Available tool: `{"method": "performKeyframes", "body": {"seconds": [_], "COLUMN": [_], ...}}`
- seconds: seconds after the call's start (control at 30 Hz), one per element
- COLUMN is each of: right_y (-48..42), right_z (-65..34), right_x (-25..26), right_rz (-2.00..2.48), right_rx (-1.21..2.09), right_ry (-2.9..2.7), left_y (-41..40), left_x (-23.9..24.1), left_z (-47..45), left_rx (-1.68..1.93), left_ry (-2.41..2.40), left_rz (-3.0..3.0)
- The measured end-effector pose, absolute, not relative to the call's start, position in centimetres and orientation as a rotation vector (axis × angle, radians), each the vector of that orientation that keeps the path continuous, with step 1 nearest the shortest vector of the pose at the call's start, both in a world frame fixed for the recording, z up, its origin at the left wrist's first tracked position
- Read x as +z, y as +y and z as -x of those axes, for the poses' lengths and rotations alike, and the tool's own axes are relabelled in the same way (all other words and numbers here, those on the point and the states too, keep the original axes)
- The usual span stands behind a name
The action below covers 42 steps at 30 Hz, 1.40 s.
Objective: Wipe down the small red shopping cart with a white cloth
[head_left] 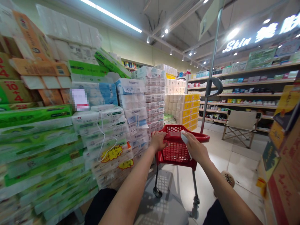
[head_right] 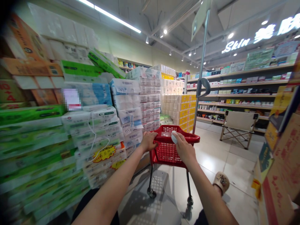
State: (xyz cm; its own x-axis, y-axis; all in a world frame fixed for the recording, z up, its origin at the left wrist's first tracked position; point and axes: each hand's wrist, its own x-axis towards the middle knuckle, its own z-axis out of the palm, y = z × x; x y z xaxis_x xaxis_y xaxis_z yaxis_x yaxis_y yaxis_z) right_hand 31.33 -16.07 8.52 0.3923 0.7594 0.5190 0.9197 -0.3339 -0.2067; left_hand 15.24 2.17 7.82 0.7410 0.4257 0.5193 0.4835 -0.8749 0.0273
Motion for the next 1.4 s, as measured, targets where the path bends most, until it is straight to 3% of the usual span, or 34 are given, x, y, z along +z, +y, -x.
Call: {"method": "performKeyframes", "body": {"seconds": [0.5,0.73,1.1,1.4], "right_y": [-15.9,-19.7,-16.3,-20.9], "right_z": [-28.8,-33.5,-27.4,-30.4], "right_x": [7.4,7.2,6.8,5.9], "right_rz": [2.171,2.177,2.135,2.014], "right_rx": [-0.505,-0.561,-0.563,-0.655], "right_ry": [-1.557,-1.344,-1.511,-1.329], "left_y": [-2.4,-1.3,1.1,1.5], "left_x": [7.0,7.2,6.7,7.1], "left_z": [-18.9,-17.1,-15.0,-14.3], "left_rx": [-1.0,-1.016,-1.128,-1.207], "left_ry": [-0.586,-0.507,-0.515,-0.562], "left_rz": [2.844,2.921,2.92,2.882]}}
